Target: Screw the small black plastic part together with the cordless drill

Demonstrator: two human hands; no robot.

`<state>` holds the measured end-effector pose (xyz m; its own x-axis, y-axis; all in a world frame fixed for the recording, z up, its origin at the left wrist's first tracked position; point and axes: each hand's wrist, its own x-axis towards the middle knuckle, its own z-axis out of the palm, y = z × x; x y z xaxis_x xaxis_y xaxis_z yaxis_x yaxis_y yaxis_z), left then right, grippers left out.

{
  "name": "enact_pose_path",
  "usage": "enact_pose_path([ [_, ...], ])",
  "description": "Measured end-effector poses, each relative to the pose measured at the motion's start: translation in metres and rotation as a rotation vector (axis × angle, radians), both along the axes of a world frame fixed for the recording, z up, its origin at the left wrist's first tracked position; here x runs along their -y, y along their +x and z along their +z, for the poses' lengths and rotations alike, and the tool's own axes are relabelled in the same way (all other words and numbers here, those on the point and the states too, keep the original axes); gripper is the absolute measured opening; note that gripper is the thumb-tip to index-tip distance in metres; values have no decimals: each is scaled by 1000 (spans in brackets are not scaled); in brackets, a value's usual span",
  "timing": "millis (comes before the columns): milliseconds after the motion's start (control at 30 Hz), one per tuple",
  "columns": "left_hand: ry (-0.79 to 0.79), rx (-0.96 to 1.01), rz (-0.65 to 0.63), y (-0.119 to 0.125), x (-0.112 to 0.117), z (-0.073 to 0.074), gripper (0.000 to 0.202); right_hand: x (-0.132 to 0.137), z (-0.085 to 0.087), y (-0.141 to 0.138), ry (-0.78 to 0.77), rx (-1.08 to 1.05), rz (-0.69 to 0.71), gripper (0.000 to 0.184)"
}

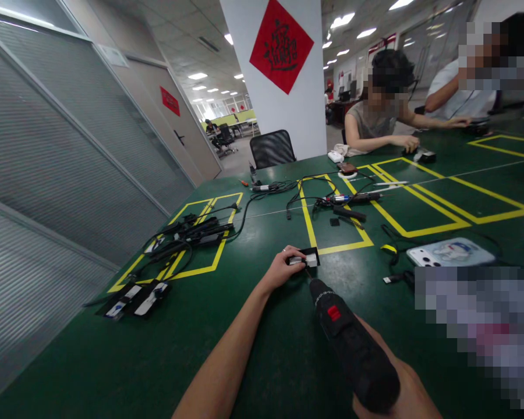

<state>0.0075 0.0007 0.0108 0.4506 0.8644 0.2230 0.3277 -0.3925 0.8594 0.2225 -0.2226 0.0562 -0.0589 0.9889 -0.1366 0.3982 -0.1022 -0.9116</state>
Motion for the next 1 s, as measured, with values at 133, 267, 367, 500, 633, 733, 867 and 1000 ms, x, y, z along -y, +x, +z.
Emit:
enact_pose_path([
  [133,-3,2,-3,0,0,0,18,-1,0,-1,16,13,-24,84],
  [267,-8,5,0,0,0,0,19,0,2,-1,26,6,-2,85],
  [367,-9,2,2,0,0,0,19,0,2,-1,15,5,6,85],
  [500,-9,0,6,0,0,0,18,-2,4,-2,31,10,11,83],
  [633,-4,1,6,1,1,1,19,-3,8,-1,28,5,23,82],
  [733,-5,0,6,1,2,2,19,-2,8,-2,18,2,13,83],
  [867,-2,1,6,1,2,2,19,-1,5,-3,20,13,-23,82],
  [1000,4,2,4,1,2,1,19,-1,2,-3,16,16,-17,85],
])
